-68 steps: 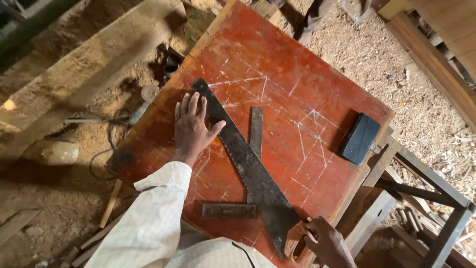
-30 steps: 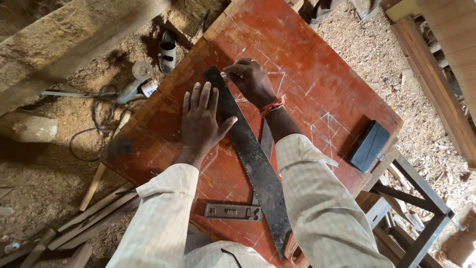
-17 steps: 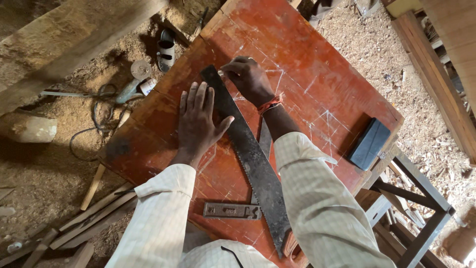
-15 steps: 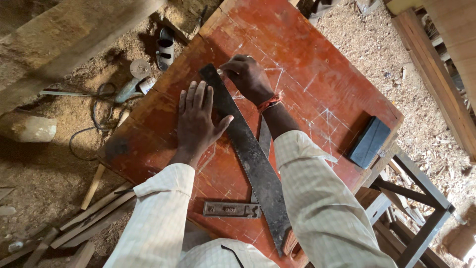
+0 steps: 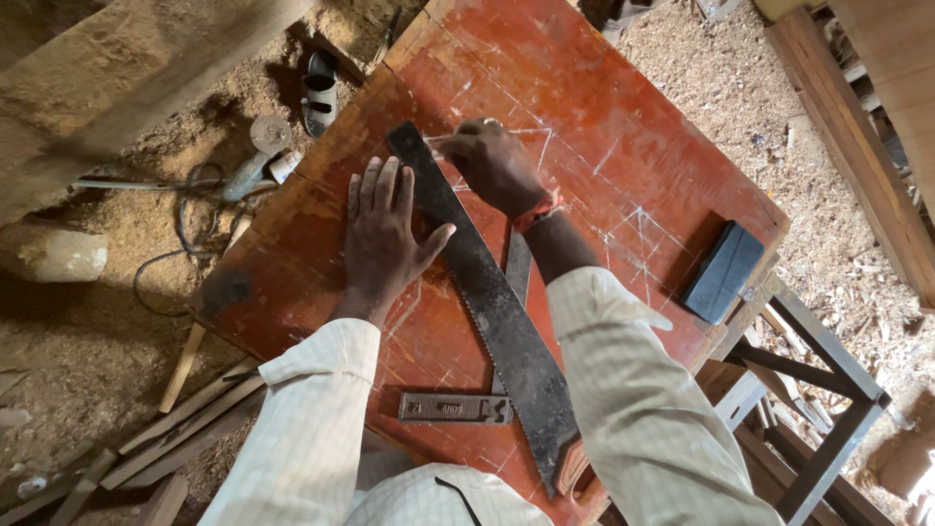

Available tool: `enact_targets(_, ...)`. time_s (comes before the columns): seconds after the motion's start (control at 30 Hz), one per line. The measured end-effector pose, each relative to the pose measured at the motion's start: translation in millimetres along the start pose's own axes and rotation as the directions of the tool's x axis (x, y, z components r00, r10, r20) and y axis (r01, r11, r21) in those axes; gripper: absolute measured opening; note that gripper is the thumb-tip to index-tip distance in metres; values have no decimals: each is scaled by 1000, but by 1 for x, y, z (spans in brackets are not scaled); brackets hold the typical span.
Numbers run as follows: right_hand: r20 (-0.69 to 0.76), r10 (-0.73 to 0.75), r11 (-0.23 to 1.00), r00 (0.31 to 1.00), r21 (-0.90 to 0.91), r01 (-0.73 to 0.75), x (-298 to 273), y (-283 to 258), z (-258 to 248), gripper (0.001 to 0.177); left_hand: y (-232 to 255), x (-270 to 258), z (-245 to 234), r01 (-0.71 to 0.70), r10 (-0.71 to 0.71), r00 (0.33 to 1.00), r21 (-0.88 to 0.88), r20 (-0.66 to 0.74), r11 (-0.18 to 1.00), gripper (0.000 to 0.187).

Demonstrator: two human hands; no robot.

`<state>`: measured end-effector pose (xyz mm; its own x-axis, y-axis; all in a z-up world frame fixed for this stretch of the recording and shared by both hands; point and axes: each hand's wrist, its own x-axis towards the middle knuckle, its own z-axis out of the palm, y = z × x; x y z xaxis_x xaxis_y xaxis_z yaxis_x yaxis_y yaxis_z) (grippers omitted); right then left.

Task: The person measures a wooden plank on a workbench using a tape measure and a set square, then marks lines with chalk. They repeatedly reposition the tools to draw multiple straight lines across the plank's surface.

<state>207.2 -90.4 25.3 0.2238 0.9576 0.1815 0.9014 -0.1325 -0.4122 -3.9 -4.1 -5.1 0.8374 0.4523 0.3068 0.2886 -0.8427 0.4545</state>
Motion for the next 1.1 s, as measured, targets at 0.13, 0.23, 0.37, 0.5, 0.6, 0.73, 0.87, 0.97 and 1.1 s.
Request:
enact_targets(0.13,46,74,997,996,-29,-73,-28,-14,-8,6,0,1,1,0,0,1000,-9,-9,1000,92)
enact_targets(0.23,-10,42,999,999,-8,-42,-39,-25,-17,6,0,2,2,3,-3,1000,-15,-14,1000,91)
enact_targets(0.37,-91,153,983,984,112,-143,-47,-30,-25,9,2,0,1,-12,11,999,-17,-32,1000,89)
enact_targets(0.5,-300,711,617,636,699,-361,-106,-28,-41,16,5,3,-3,-52,51,996,-15,-77,999,89)
enact_targets(0.6,-426,820,550,382,771,-321,-193,-35,-49,17,8,-1,-2,-49,50,998,22,-42,999,85)
enact_targets(0.73,-358,441,445,823,-709,-547,-317,-120,-19,39,11,7,-4,-58,60,995,26,-76,998,72)
enact_targets(0.87,-437,573,546,693,-427,-721,-376,-201,23,25,18,1,-8,-223,227,974,126,-20,967,60)
enact_targets(0.97,-622,647,526,441,-54,-848,-376,-221,41,20,28,-5,-11,-548,548,827,-37,125,835,57)
enact_targets(1.1,-721,662,349,204,56,-935,-354,-225,52,19,40,-3,-28,-717,753,617,-231,227,657,63)
